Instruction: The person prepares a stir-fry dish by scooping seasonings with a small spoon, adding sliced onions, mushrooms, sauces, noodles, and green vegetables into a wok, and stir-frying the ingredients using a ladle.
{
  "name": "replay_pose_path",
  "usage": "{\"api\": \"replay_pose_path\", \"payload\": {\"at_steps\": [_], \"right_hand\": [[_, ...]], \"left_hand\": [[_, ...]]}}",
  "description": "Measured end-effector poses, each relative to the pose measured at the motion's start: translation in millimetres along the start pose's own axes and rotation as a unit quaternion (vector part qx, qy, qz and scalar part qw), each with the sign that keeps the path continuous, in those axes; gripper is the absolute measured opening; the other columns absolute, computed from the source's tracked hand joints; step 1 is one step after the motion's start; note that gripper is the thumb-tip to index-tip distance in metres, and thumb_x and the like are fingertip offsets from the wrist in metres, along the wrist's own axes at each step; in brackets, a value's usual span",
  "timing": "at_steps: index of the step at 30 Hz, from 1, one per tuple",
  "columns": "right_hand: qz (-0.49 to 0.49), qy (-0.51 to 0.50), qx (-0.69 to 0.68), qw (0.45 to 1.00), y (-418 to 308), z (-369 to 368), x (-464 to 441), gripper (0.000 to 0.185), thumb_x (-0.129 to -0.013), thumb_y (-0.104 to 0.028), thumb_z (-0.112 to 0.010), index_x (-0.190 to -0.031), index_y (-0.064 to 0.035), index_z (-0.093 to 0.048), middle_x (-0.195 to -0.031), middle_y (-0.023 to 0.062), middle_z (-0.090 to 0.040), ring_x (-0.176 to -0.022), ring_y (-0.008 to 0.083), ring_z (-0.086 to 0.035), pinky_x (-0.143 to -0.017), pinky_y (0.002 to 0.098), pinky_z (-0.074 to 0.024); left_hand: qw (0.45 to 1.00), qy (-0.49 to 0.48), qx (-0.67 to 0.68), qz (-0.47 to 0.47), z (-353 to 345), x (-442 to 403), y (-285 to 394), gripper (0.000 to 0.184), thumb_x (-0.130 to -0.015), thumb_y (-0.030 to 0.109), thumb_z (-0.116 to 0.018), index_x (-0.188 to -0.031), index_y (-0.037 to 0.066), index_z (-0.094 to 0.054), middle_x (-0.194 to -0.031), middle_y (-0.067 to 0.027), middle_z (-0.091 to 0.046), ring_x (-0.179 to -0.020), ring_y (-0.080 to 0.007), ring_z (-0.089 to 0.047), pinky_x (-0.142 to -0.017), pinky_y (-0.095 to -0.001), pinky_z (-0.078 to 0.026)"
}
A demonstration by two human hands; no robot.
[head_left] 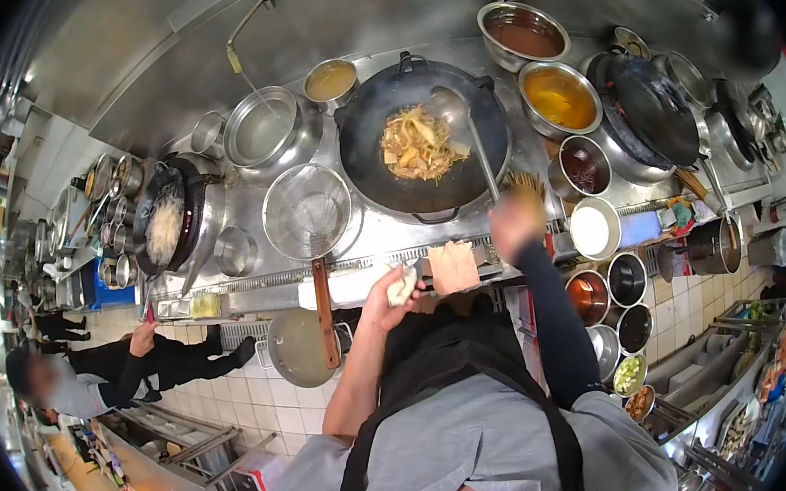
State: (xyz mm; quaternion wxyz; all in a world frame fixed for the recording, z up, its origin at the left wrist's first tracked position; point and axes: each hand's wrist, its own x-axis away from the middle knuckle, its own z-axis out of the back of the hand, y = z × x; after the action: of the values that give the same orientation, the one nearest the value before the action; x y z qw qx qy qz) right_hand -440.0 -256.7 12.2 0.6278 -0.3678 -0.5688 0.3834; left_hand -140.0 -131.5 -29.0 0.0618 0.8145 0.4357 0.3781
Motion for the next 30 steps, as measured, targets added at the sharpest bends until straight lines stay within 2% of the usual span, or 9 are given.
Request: {"api": "replay_pose_path", "payload": {"at_steps": [2, 6, 8, 13, 16, 20, 26, 29, 30], "right_hand": [[0.230, 0.113, 0.201, 0.945, 20.1, -36.8, -30.1, 0.037, -0.089, -0.018, -0.065, -0.118, 0.0031, -0.059, -0.094, 0.0297, -0.066, -0.088, 0.0454, -0.065, -0.081, 0.0463, -0.0522], [0.168, -0.015, 0.189, 0.967, 33.5, -63.1, -70.4, 0.044, -0.089, -0.023, -0.064, -0.124, 0.0025, -0.058, -0.102, 0.0303, -0.067, -0.099, 0.0467, -0.064, -0.085, 0.0484, -0.0509], [0.293, -0.060, 0.263, 0.917, 42.4, -41.4, -56.4, 0.046, -0.088, -0.022, -0.064, -0.127, 0.0021, -0.057, -0.103, 0.0303, -0.067, -0.100, 0.0462, -0.064, -0.086, 0.0491, -0.0508], [0.209, -0.043, 0.542, 0.813, 29.5, 47.4, 44.1, 0.053, -0.090, -0.008, -0.051, -0.143, -0.0148, -0.048, -0.109, 0.0208, -0.065, -0.090, 0.0448, -0.066, -0.078, 0.0537, -0.0534], [0.326, 0.012, 0.374, 0.868, 71.7, 61.3, 87.0, 0.056, -0.095, -0.011, -0.055, -0.149, -0.0151, -0.043, -0.076, 0.0144, -0.065, -0.064, 0.0354, -0.066, -0.057, 0.0465, -0.0529], [-0.075, -0.192, 0.091, 0.974, -82.0, 91.6, 179.1, 0.048, -0.101, -0.012, -0.056, -0.148, -0.0110, -0.046, -0.062, -0.0059, -0.043, -0.043, 0.0024, -0.038, -0.035, 0.0248, -0.0336], [-0.029, -0.194, 0.253, 0.947, -79.2, 85.3, 135.9, 0.048, -0.097, -0.013, -0.061, -0.143, -0.0013, -0.050, -0.066, 0.0011, -0.054, -0.047, 0.0084, -0.049, -0.043, 0.0265, -0.0411], [0.161, -0.109, 0.293, 0.936, -21.6, 64.8, 109.2, 0.055, -0.093, -0.015, -0.066, -0.142, 0.0037, -0.049, -0.087, 0.0123, -0.066, -0.063, 0.0167, -0.061, -0.061, 0.0320, -0.0510], [0.205, -0.081, 0.287, 0.932, -15.1, 60.2, 115.5, 0.057, -0.092, -0.015, -0.067, -0.141, 0.0051, -0.049, -0.095, 0.0152, -0.069, -0.069, 0.0196, -0.064, -0.067, 0.0329, -0.0531]], "left_hand": [[0.998, 0.001, 0.060, 0.004, -11.5, -23.3, 14.7, 0.048, -0.103, 0.050, -0.048, -0.105, 0.004, -0.062, -0.090, -0.0190, -0.068, -0.065, -0.0230, -0.063, -0.049, -0.0268, -0.050], [0.997, 0.070, -0.009, 0.031, -45.1, -93.7, 37.7, 0.053, -0.101, 0.063, -0.045, -0.093, 0.012, -0.057, -0.079, -0.0151, -0.062, -0.062, -0.0257, -0.061, -0.044, -0.0277, -0.047], [0.989, 0.136, -0.044, 0.045, -66.3, -113.5, 35.8, 0.045, -0.099, 0.058, -0.050, -0.091, 0.014, -0.055, -0.076, -0.0132, -0.059, -0.061, -0.0259, -0.061, -0.042, -0.0279, -0.046], [0.977, 0.148, -0.016, 0.151, -38.6, -177.5, 43.2, 0.011, -0.088, 0.021, -0.059, -0.087, 0.013, -0.052, -0.071, -0.0083, -0.052, -0.060, -0.0236, -0.058, -0.038, -0.0244, -0.041], [0.986, 0.148, 0.047, -0.067, -41.7, -163.7, 3.5, 0.009, -0.088, 0.017, -0.058, -0.087, 0.010, -0.052, -0.077, -0.0075, -0.054, -0.061, -0.0222, -0.056, -0.041, -0.0236, -0.039], [0.987, 0.140, 0.041, 0.068, -110.3, -49.6, 14.1, 0.009, -0.094, 0.019, -0.052, -0.098, 0.010, -0.051, -0.083, -0.0102, -0.054, -0.065, -0.0217, -0.057, -0.044, -0.0248, -0.041], [0.987, 0.157, 0.026, -0.035, -64.7, -108.1, -7.5, 0.009, -0.093, 0.015, -0.054, -0.093, 0.007, -0.055, -0.081, -0.0092, -0.057, -0.062, -0.0196, -0.057, -0.044, -0.0258, -0.046], [0.990, 0.136, -0.022, 0.014, -32.8, -88.5, -73.8, 0.022, -0.098, 0.016, -0.050, -0.105, 0.004, -0.068, -0.077, -0.0049, -0.066, -0.052, -0.0122, -0.058, -0.037, -0.0256, -0.042], [0.972, 0.100, -0.210, 0.037, -48.0, -55.4, -71.7, 0.024, -0.100, 0.016, -0.045, -0.107, 0.003, -0.064, -0.077, -0.0066, -0.067, -0.044, -0.0118, -0.053, -0.033, -0.0244, -0.037]]}}
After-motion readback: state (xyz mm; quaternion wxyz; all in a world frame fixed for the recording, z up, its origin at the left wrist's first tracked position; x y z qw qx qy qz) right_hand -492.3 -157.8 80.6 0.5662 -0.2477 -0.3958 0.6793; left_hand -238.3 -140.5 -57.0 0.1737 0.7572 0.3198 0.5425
